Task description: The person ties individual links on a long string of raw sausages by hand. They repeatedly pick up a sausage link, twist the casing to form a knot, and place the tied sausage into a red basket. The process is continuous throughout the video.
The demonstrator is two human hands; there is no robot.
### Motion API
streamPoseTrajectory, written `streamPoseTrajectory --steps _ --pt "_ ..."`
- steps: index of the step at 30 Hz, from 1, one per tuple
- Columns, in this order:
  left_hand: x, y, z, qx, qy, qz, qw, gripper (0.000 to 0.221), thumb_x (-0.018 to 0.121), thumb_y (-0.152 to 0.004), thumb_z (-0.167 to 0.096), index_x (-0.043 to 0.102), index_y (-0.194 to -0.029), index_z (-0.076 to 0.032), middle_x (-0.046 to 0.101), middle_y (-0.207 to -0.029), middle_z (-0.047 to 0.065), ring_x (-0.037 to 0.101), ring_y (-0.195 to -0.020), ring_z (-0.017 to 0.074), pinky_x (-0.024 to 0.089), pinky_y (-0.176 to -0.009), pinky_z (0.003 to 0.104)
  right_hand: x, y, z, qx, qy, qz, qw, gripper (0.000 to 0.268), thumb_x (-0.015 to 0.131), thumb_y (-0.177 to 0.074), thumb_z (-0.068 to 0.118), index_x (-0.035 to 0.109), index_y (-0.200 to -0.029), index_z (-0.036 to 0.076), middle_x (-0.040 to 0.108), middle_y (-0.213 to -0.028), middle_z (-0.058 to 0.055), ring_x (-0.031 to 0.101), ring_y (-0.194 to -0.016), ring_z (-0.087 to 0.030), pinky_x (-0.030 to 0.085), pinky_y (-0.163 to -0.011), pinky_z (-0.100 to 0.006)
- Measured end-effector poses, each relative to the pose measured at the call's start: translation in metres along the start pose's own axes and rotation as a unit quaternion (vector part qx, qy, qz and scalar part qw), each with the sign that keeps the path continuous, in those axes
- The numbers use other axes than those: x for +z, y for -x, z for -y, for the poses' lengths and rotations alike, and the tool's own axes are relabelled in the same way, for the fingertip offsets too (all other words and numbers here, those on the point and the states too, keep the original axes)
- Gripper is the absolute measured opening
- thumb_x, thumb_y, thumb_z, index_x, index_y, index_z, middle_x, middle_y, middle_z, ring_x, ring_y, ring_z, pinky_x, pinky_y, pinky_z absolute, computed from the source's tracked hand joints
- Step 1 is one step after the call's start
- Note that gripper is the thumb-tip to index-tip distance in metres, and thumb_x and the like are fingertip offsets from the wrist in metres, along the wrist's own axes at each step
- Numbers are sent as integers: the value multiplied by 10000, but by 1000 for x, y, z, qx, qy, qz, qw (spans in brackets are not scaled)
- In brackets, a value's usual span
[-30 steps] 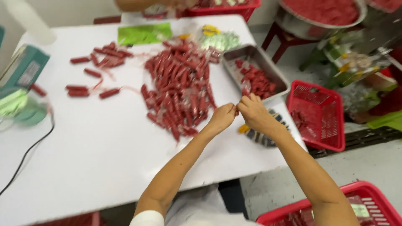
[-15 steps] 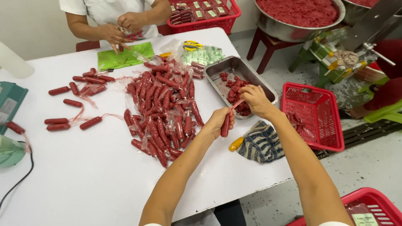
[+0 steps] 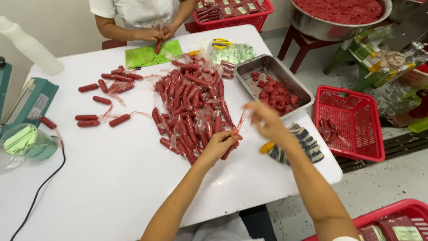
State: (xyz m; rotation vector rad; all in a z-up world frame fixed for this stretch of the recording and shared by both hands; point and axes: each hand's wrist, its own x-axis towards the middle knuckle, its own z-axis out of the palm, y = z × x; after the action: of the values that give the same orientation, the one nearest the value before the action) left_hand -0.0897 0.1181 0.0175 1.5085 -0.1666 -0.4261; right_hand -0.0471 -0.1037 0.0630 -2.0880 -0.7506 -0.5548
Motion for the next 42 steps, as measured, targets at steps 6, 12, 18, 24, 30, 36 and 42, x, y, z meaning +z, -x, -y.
streamPoseTrajectory --steps 6,12,18,24,30,36,42 --pt "-48 78 26 270 -594 -98 752 109 658 -922 -203 762 -887 -206 648 -933 -13 569 -977 247 501 -756 338 71 72 63 -10 118 238 964 189 569 -956 101 614 -1139 115 613 -1049 -112 680 -873 -370 572 -707 -465" --pt "-70 162 79 -1 22 -30 999 74 727 -863 -7 671 -898 -39 676 -927 112 619 -753 188 513 -699 303 106 102 133 98 -103 315 938 298 524 -969 71 634 -1244 106 675 -1222 -124 653 -1092 -295 487 -930 -390" --pt "-62 158 118 -84 282 -227 929 197 730 -836 117 696 -1025 75 725 -958 224 697 -785 301 581 -715 319 144 131 146 -33 135 238 961 197 539 -1032 204 588 -915 54 549 -919 -111 527 -800 -320 404 -659 -458" --pt "-53 154 97 -6 -84 -164 983 158 795 -844 -92 837 -961 5 735 -771 115 663 -712 168 525 -678 272 110 117 147 188 -106 296 931 271 432 -961 186 629 -978 2 595 -1127 -129 618 -928 -297 466 -850 -414" --pt "-49 143 111 278 -378 -119 875 108 692 -902 -145 721 -967 -64 642 -893 23 612 -666 151 513 -616 296 129 130 134 272 -160 229 921 254 410 -992 171 614 -1039 28 601 -1053 -104 587 -928 -249 461 -859 -363" --pt "-62 157 109 314 -387 -148 854 60 655 -896 -68 615 -942 -64 612 -874 56 605 -745 194 516 -687 326 133 127 146 274 -292 186 897 160 505 -1008 92 597 -1139 93 627 -1089 -43 595 -970 -143 497 -845 -280" --pt "-59 185 99 168 -286 -244 911 75 685 -882 -147 616 -860 -125 678 -815 -4 640 -705 146 513 -650 318 144 109 155 192 -265 258 909 141 555 -1002 107 602 -1134 88 632 -1031 -62 605 -902 -173 530 -774 -300"
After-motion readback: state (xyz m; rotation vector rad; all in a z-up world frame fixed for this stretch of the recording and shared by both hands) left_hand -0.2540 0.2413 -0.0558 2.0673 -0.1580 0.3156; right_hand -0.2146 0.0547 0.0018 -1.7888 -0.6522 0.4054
